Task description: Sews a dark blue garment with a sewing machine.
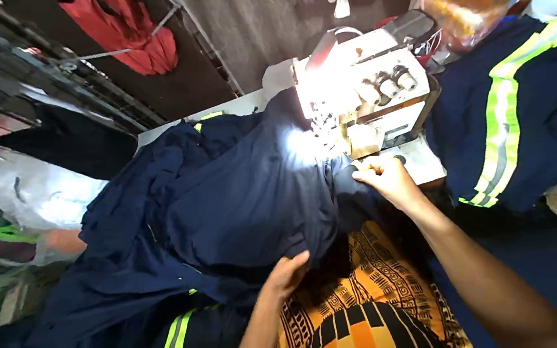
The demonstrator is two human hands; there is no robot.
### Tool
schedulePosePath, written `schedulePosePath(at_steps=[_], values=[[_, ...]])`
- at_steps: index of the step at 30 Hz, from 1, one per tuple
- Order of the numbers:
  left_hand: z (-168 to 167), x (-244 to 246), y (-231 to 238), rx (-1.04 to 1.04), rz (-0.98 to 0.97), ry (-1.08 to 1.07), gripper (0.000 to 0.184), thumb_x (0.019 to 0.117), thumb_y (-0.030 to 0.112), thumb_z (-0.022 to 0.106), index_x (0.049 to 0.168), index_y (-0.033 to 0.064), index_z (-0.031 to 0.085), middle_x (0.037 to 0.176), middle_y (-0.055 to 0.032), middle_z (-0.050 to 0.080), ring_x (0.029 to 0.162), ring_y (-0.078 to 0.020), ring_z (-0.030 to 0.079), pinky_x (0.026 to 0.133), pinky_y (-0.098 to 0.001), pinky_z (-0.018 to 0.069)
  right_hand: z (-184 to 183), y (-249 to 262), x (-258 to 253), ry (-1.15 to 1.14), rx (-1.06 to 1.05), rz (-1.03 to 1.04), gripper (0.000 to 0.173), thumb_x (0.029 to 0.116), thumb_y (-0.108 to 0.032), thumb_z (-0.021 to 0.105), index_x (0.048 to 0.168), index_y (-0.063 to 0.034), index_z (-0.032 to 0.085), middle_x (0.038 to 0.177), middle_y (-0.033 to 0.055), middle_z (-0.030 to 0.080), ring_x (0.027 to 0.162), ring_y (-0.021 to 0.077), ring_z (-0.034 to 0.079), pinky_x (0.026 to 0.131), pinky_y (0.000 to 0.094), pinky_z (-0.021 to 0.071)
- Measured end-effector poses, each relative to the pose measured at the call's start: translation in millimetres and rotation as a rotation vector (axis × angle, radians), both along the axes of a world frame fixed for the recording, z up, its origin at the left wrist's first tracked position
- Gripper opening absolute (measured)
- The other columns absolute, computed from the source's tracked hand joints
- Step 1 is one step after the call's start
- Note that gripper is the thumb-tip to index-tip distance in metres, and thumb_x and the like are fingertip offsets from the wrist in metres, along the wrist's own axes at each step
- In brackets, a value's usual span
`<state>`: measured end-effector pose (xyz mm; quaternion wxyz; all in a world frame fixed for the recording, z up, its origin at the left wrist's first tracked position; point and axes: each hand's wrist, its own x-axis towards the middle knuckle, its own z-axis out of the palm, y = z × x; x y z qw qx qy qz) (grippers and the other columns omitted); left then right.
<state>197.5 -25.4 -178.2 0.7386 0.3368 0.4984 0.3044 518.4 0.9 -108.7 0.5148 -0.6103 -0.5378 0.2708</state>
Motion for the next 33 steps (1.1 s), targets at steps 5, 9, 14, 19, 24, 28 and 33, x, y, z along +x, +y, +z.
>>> schedulePosePath(at_steps=[5, 9, 14, 19, 24, 28, 33], values=[[103, -102, 37, 0.701, 0.540, 0.106, 0.014, 0.1050, 0.030, 0.051, 0.114, 0.0197, 0.054, 0.096, 0.0147, 0.072, 0.091, 0.0014, 0.070, 0.080, -0.0235, 0.0616, 13, -9, -12, -0.225, 0.147, -0.068, 0.017, 0.0873, -0.011, 0.076, 0.078, -0.0043, 0.063, 0.071, 0.0044, 0.060, 0.066, 0.0138, 0.058, 0.061, 0.0354, 0.0488], [101, -67, 103, 0.517, 0.654, -0.225, 0.040, 0.1124, 0.037, 0.023, 0.112, 0.0168, 0.058, 0.095, 0.0036, 0.073, 0.093, -0.0094, 0.072, 0.080, -0.0349, 0.0624, -16, 0, -50, -0.344, 0.227, -0.142, 0.011, 0.0899, -0.010, 0.067, 0.084, -0.0005, 0.069, 0.078, 0.0137, 0.068, 0.075, 0.0285, 0.069, 0.069, 0.0478, 0.0568], [74, -42, 72, 0.637, 0.339, -0.001, 0.078, 0.1001, 0.044, 0.057, 0.157, 0.0128, 0.014, 0.142, 0.0011, 0.051, 0.127, -0.0047, 0.056, 0.103, -0.0304, 0.0524, -19, -4, -32, -0.215, 0.096, -0.231, 0.024, 0.0918, -0.022, 0.073, 0.101, 0.0001, 0.071, 0.091, 0.0152, 0.069, 0.084, 0.0275, 0.067, 0.081, 0.0466, 0.0553], [94, -27, 64, 0.815, 0.279, 0.575, 0.149, 0.0491, 0.007, 0.091, 0.159, -0.0013, -0.009, 0.164, -0.0238, 0.019, 0.150, -0.0165, 0.029, 0.120, -0.0281, 0.0303, 0, 6, -22, -0.162, 0.214, -0.234, 0.041, 0.0856, -0.026, 0.081, 0.115, -0.0009, 0.067, 0.105, 0.0152, 0.066, 0.090, 0.0233, 0.063, 0.075, 0.0387, 0.0532], [105, -37, 59, 0.872, 0.220, 0.720, 0.132, 0.0567, 0.002, 0.087, 0.159, -0.0021, 0.005, 0.160, -0.0221, 0.030, 0.146, -0.0163, 0.038, 0.118, -0.0292, 0.0349, 4, 25, -32, -0.192, 0.190, -0.125, 0.030, 0.0826, -0.027, 0.084, 0.099, -0.0038, 0.074, 0.093, 0.0113, 0.071, 0.089, 0.0257, 0.068, 0.083, 0.0482, 0.0551], [105, -49, 61, 0.909, 0.217, 0.666, 0.121, 0.0613, 0.000, 0.083, 0.157, -0.0044, 0.010, 0.153, -0.0187, 0.039, 0.139, -0.0088, 0.044, 0.113, -0.0221, 0.0397, 11, 25, -32, -0.109, 0.059, -0.094, 0.024, 0.0853, -0.024, 0.083, 0.086, -0.0031, 0.071, 0.072, 0.0065, 0.064, 0.067, 0.0171, 0.060, 0.066, 0.0405, 0.0514], [104, -47, 61, 0.849, 0.249, 0.324, 0.110, 0.0660, -0.017, 0.070, 0.155, 0.0046, 0.009, 0.136, -0.0048, 0.053, 0.116, -0.0073, 0.064, 0.090, -0.0272, 0.0600, 17, 24, -16, 0.096, -0.020, -0.022, 0.031, 0.0789, -0.017, 0.087, 0.065, -0.0082, 0.060, 0.060, -0.0022, 0.052, 0.056, 0.0073, 0.047, 0.057, 0.0302, 0.0422]])
